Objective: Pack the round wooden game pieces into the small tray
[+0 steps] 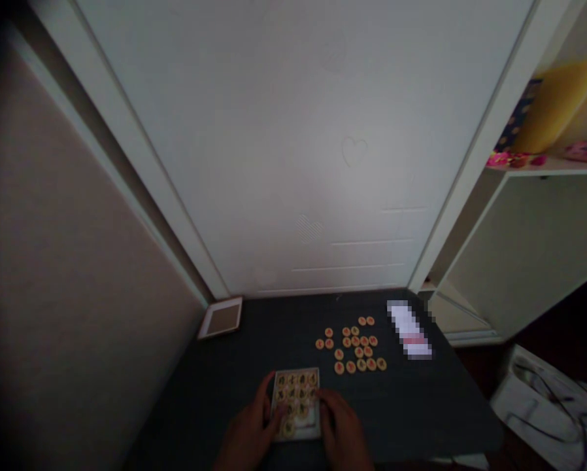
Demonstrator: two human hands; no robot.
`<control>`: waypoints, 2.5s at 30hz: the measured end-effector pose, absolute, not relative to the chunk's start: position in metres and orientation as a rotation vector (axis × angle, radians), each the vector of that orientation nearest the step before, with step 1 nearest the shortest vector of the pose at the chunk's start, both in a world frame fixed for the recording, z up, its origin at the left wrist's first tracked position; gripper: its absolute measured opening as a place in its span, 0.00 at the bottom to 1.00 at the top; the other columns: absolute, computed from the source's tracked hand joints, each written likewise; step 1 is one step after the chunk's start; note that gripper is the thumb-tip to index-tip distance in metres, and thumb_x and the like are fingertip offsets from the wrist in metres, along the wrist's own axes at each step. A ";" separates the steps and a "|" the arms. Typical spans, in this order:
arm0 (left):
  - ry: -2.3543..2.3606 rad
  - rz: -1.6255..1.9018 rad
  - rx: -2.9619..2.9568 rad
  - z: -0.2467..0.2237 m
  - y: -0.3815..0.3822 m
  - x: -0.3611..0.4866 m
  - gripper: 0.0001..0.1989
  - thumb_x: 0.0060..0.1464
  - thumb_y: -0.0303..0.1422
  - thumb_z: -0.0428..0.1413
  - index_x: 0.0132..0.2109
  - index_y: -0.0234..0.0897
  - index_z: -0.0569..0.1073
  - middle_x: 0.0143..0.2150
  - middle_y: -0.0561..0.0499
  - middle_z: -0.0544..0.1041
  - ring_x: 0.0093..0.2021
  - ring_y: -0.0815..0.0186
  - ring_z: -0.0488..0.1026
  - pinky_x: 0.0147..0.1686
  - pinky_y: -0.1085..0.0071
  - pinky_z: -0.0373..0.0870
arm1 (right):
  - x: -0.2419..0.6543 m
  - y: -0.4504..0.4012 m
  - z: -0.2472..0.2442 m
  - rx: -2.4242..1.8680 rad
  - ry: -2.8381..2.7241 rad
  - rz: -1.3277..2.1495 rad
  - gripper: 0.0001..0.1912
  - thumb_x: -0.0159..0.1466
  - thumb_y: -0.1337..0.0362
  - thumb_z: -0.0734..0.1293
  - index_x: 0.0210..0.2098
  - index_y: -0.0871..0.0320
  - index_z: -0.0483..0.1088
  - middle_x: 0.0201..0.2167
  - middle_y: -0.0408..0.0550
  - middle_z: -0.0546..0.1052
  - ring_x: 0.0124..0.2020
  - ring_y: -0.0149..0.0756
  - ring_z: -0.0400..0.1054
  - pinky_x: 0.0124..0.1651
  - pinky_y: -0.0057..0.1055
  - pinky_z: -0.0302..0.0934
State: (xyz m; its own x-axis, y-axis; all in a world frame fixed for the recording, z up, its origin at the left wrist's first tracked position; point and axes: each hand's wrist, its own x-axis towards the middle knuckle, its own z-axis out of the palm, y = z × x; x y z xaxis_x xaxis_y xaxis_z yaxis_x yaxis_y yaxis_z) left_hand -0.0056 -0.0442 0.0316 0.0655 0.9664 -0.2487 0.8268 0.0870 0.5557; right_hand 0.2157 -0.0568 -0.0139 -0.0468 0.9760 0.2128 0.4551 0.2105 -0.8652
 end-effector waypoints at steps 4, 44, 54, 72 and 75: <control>1.799 0.298 1.771 0.027 -0.043 -0.007 0.31 0.65 0.44 0.43 0.70 0.38 0.51 0.41 0.48 0.82 0.43 0.59 0.80 0.42 0.69 0.69 | 0.230 -0.055 -0.010 -1.454 -1.579 0.772 0.18 0.69 0.54 0.60 0.50 0.53 0.77 0.47 0.53 0.81 0.48 0.45 0.77 0.52 0.39 0.71; 1.794 0.453 1.874 0.013 -0.028 0.007 0.34 0.58 0.43 0.53 0.68 0.38 0.56 0.68 0.42 0.57 0.61 0.54 0.68 0.60 0.62 0.63 | 0.307 -0.033 -0.040 -1.650 -1.760 0.331 0.21 0.70 0.59 0.59 0.60 0.52 0.68 0.50 0.53 0.76 0.51 0.44 0.72 0.56 0.42 0.67; 1.813 0.473 1.883 0.016 -0.029 0.012 0.34 0.59 0.44 0.52 0.68 0.39 0.54 0.68 0.41 0.57 0.61 0.53 0.68 0.59 0.60 0.64 | 0.309 -0.029 -0.043 -1.659 -1.763 0.336 0.20 0.70 0.60 0.59 0.59 0.54 0.67 0.49 0.54 0.76 0.51 0.44 0.72 0.56 0.42 0.67; 1.777 0.635 1.810 0.012 -0.032 -0.002 0.31 0.61 0.47 0.49 0.67 0.41 0.56 0.69 0.42 0.58 0.63 0.52 0.67 0.60 0.58 0.65 | 0.313 -0.044 -0.044 -1.644 -1.713 0.352 0.14 0.68 0.59 0.63 0.49 0.53 0.75 0.43 0.52 0.76 0.40 0.41 0.76 0.45 0.36 0.72; 1.822 0.685 1.787 0.015 -0.032 -0.003 0.31 0.62 0.49 0.47 0.66 0.40 0.57 0.68 0.41 0.58 0.59 0.52 0.70 0.57 0.57 0.67 | 0.311 -0.049 -0.044 -1.648 -1.671 0.400 0.14 0.66 0.56 0.65 0.48 0.52 0.75 0.44 0.51 0.76 0.36 0.38 0.76 0.43 0.34 0.72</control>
State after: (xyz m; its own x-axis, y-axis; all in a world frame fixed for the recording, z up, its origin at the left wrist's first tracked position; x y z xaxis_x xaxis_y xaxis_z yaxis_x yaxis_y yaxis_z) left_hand -0.0033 -0.0322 0.0146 -0.0192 0.9998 -0.0008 0.7517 0.0150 0.6593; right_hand 0.3114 -0.0493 -0.0439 0.1017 0.9535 0.2839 0.7219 0.1256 -0.6805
